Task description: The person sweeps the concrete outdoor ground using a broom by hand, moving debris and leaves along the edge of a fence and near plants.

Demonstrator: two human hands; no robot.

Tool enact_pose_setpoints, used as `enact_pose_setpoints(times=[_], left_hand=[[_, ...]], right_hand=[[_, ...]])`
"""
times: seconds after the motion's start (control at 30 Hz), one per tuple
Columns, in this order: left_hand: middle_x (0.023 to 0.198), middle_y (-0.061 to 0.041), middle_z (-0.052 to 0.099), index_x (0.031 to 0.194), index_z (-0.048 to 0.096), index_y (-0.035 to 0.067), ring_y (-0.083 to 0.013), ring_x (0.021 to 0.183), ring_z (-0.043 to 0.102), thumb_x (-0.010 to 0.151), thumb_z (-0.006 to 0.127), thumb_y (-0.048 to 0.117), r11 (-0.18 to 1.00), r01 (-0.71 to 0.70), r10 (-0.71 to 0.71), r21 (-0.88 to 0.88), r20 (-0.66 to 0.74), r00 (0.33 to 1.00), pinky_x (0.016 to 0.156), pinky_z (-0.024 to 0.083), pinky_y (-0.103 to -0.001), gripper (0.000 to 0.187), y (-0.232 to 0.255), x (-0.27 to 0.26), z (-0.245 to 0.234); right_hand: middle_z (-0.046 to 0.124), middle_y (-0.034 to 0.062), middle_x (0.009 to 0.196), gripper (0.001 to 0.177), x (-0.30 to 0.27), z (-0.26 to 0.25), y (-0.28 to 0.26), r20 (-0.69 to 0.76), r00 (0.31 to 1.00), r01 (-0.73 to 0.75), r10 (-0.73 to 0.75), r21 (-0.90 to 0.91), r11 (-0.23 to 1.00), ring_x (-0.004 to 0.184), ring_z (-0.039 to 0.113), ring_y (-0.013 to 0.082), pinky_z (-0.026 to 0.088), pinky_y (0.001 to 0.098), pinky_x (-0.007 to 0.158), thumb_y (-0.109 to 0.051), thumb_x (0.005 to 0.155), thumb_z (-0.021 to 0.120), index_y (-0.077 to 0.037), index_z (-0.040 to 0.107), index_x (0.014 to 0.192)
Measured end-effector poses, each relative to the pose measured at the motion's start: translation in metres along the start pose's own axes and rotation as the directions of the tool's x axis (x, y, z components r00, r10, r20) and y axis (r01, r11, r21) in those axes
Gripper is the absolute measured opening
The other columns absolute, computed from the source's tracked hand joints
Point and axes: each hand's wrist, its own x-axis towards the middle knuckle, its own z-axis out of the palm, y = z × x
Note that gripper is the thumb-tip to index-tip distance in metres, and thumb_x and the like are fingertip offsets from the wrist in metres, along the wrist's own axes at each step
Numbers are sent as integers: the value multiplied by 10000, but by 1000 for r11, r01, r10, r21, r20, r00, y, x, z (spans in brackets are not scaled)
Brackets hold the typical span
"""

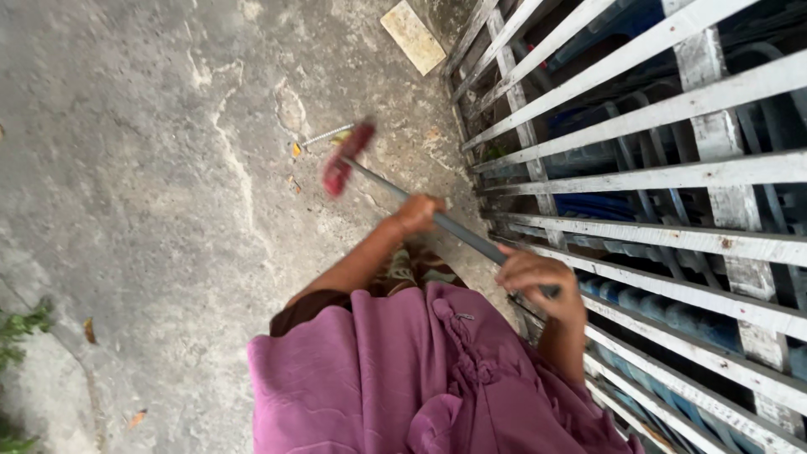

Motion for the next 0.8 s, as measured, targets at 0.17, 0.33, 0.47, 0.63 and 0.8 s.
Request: enact_pose_setpoints(times=[0.17, 0.33, 0.47, 0.63, 0.8], left_hand=[[929, -166, 744, 924, 706, 71, -387, 933, 707, 733, 810, 151, 965, 228, -224, 127, -42, 974, 832, 559, -472, 232, -33, 0, -27], [926, -163, 743, 909, 741, 83, -391, 859, 717, 536, 781, 63, 999, -25, 37, 44, -291, 956, 782, 574, -467, 375, 27, 29, -44], [920, -127, 747, 946, 726, 81, -363, 869, 725, 701, 768, 68, 994, -30, 9, -101, -197, 980, 757, 568, -470, 250, 84, 41, -52], [837, -137, 728, 903, 716, 103, -370, 811, 712, 752, 742, 84, 986, 147, -154, -79, -85, 984, 723, 550, -486, 154, 41, 55, -78], [822, -144, 731, 883, 713, 123, -380, 793, 710, 734, 741, 125, 944, 329, -327, 1, -118, 938, 709, 556, -482, 152, -29, 68, -132]], right_hand=[[770, 110, 1077, 410, 12, 8, 44, -46, 998, -48, 52, 80, 996, 1092, 733, 300, 310, 641, 1297, 144, 897, 569, -120, 761, 1144], [756, 145, 1032, 298, 36, -47, -15, 118, 988, 118, -102, -135, 984, 1001, 754, 281, 489, 619, 1142, 37, 926, 577, -38, 705, 1184], [750, 131, 927, 236, 79, -70, -54, 163, 931, 339, -327, -52, 939, 826, 788, 258, 659, 515, 930, -78, 945, 624, -16, 709, 1156], [778, 115, 863, 158, 134, -76, 17, 218, 945, 232, -244, 80, 969, 797, 798, 228, 675, 505, 905, 0, 943, 646, -6, 745, 1067], [742, 165, 869, 210, 203, -98, 72, 297, 943, 123, -149, 105, 987, 805, 745, 267, 569, 599, 1014, 47, 838, 657, 12, 721, 1035]])
